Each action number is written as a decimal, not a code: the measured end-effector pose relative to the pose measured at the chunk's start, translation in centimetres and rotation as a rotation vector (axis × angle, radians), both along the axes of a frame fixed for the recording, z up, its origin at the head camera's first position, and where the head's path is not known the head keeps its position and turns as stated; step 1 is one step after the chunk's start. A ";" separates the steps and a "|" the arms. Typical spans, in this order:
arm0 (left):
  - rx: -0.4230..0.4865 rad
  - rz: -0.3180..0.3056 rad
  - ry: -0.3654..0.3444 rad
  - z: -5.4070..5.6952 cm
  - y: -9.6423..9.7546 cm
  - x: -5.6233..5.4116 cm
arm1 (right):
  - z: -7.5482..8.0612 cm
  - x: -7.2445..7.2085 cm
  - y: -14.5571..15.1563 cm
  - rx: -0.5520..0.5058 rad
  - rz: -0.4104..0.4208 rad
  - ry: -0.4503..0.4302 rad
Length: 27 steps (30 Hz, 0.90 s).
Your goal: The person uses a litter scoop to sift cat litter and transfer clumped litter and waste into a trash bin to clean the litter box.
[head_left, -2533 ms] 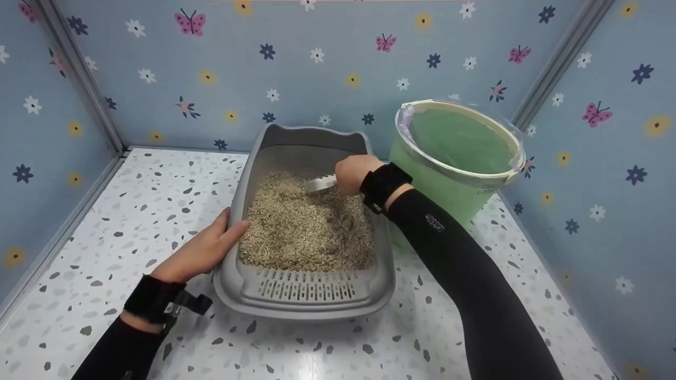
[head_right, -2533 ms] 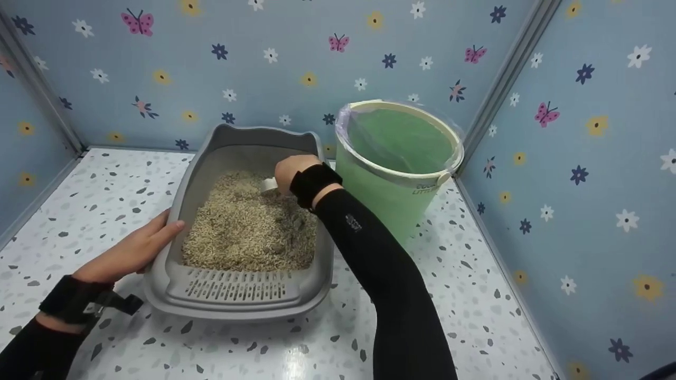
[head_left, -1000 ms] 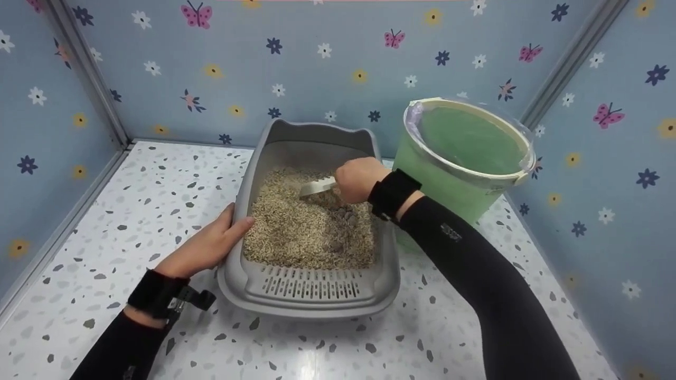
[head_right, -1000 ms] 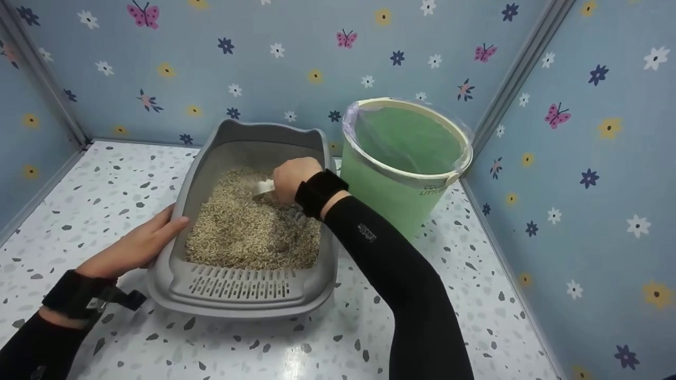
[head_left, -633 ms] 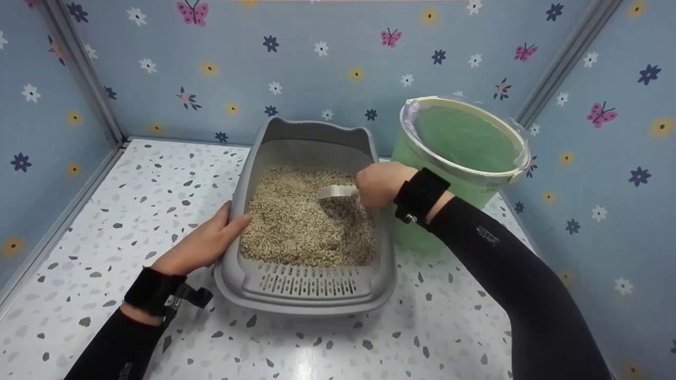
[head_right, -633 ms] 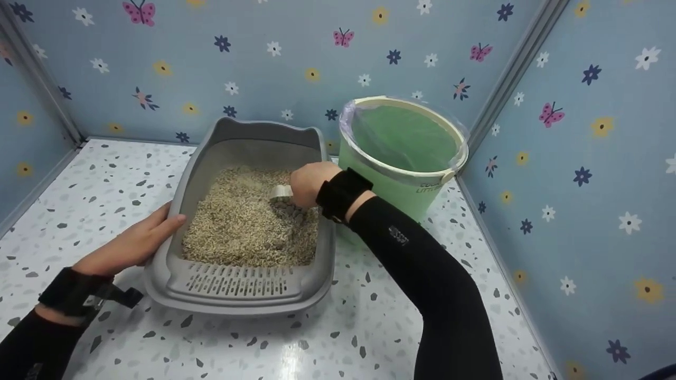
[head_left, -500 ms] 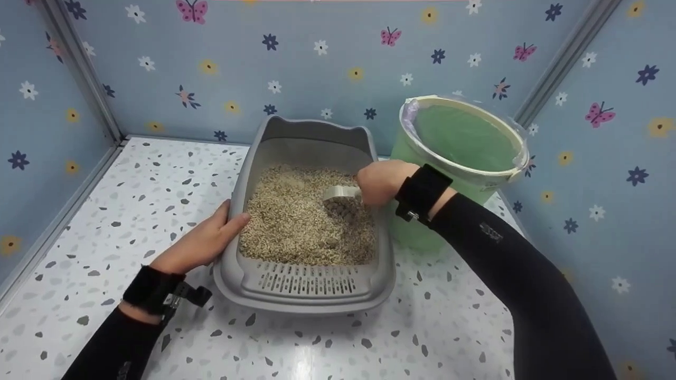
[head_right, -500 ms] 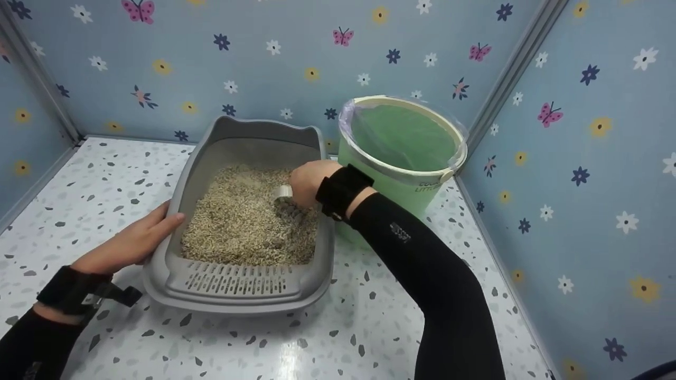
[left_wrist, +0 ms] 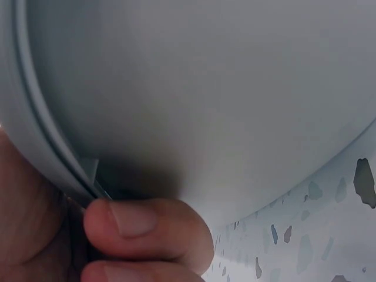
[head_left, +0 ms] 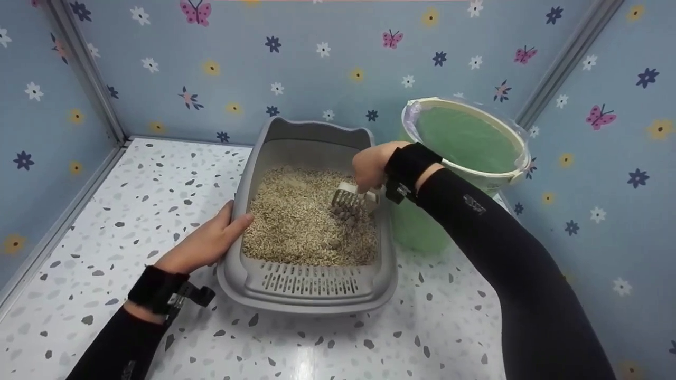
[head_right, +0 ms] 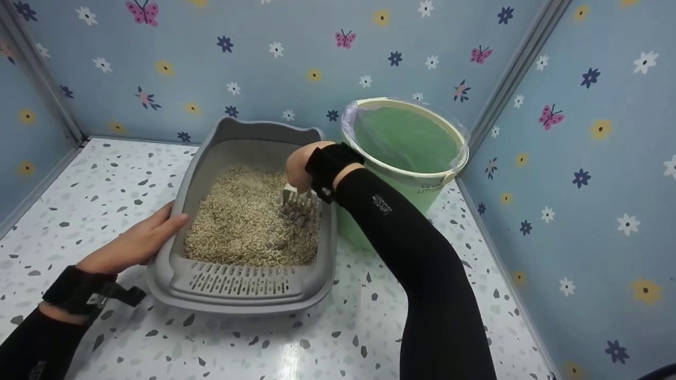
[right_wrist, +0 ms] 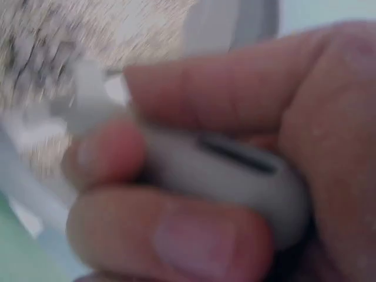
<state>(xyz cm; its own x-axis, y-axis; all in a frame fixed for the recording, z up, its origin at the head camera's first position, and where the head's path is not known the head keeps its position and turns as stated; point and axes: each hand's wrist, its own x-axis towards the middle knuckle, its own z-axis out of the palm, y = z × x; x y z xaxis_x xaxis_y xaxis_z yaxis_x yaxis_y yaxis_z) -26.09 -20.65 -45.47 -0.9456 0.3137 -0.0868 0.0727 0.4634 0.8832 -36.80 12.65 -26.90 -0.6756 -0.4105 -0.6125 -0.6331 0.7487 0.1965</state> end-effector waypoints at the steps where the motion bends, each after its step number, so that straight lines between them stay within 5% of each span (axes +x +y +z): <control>1: 0.001 0.000 -0.004 0.0 0.0 0.0 | -0.2 0.4 -0.3 -0.015 -0.049 0.064; 5: 0.002 0.003 -0.004 -0.1 -0.1 0.0 | -1.8 2.0 -2.2 0.154 0.020 0.424; 8: 0.000 0.003 0.000 -0.1 -0.1 0.0 | -3.5 2.2 -3.3 0.308 0.086 0.590; 10: -0.009 0.004 -0.004 0.0 -0.1 -0.1 | -4.3 1.8 -3.4 0.362 0.132 0.609; 17: -0.021 0.002 -0.012 0.0 0.0 -0.2 | -4.2 0.6 -1.9 0.313 0.220 0.660; 27: -0.018 0.003 -0.012 0.0 -0.1 -0.1 | -4.1 -1.6 0.2 0.129 0.061 0.526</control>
<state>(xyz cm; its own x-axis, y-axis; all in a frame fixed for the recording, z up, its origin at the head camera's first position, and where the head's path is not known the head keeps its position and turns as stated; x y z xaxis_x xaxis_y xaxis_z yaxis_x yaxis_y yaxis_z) -26.22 -20.71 -45.44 -0.9454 0.3090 -0.1038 0.0604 0.4792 0.8756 -38.42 12.80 -31.03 -0.8818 -0.4021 -0.2463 -0.4659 0.6625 0.5865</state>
